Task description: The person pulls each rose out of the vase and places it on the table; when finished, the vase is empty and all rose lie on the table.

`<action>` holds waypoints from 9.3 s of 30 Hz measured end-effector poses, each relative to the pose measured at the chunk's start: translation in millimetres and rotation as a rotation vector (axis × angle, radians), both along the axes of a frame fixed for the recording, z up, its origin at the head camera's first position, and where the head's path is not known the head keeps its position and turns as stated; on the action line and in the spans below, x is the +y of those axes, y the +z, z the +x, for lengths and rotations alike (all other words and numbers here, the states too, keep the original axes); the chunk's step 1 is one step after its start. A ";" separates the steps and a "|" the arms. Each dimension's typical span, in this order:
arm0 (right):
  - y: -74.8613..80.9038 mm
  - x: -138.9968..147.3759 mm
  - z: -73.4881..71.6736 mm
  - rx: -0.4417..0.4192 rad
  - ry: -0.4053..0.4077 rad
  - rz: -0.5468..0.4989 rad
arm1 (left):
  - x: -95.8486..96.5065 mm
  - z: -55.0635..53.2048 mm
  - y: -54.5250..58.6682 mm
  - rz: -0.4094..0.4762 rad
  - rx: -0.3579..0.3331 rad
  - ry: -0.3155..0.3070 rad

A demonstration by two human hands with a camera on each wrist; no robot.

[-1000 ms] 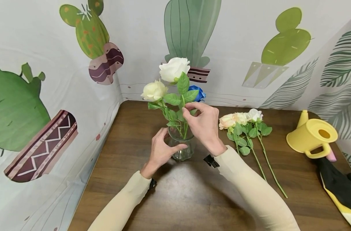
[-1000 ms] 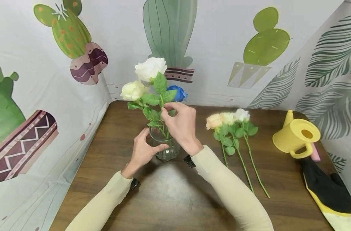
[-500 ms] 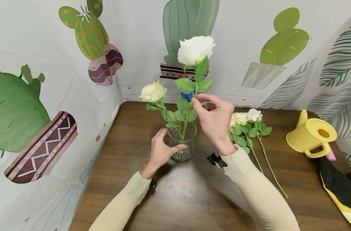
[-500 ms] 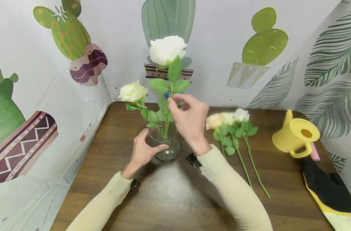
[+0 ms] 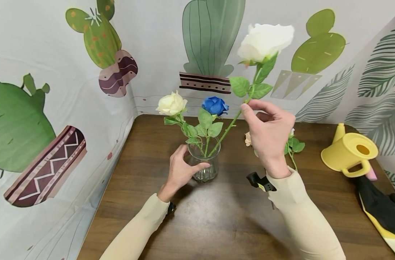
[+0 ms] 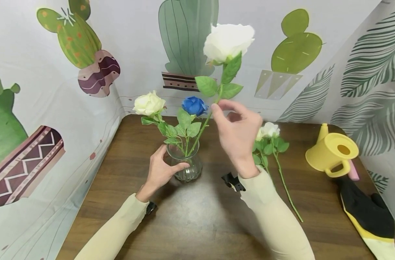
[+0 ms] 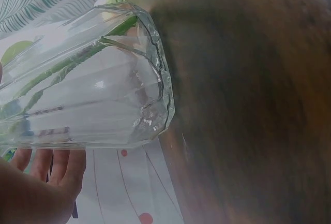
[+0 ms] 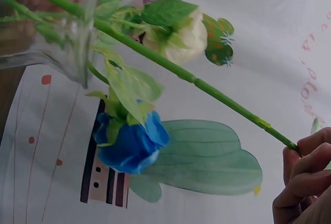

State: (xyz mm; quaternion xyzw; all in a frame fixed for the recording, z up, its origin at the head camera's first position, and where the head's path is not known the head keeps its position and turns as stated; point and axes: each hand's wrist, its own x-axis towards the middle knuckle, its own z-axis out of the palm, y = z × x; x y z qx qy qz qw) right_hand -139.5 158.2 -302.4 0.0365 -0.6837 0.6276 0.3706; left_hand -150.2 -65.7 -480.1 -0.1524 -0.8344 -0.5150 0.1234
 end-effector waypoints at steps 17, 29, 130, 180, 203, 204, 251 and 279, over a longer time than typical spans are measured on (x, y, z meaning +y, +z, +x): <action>10.2 24.4 7.9 0.084 -0.022 -0.315 | 0.4 0.1 -1.7 -0.013 0.024 0.003; 7.4 29.0 13.9 0.149 -0.014 -0.416 | -0.7 -0.1 -7.5 -0.003 0.004 -0.003; -165.7 226.0 -15.7 -0.944 -0.313 -0.140 | -1.0 -4.7 -5.3 0.025 0.044 -0.019; -99.2 110.7 12.9 -0.630 -0.266 0.385 | -1.5 -5.0 -4.9 0.034 0.031 -0.028; -46.4 -55.3 -46.9 -0.361 0.360 0.870 | -2.9 -5.0 -5.7 0.019 0.018 -0.020; -45.8 -58.4 -48.6 -0.372 0.373 0.888 | -2.8 -5.0 -5.4 0.023 0.016 -0.022; -22.1 -44.8 -27.4 -0.175 0.314 0.201 | -1.4 -5.0 -5.7 0.053 0.002 -0.012; -39.0 -24.5 -19.5 -0.190 0.307 0.125 | 2.6 0.1 -13.9 0.084 0.070 0.011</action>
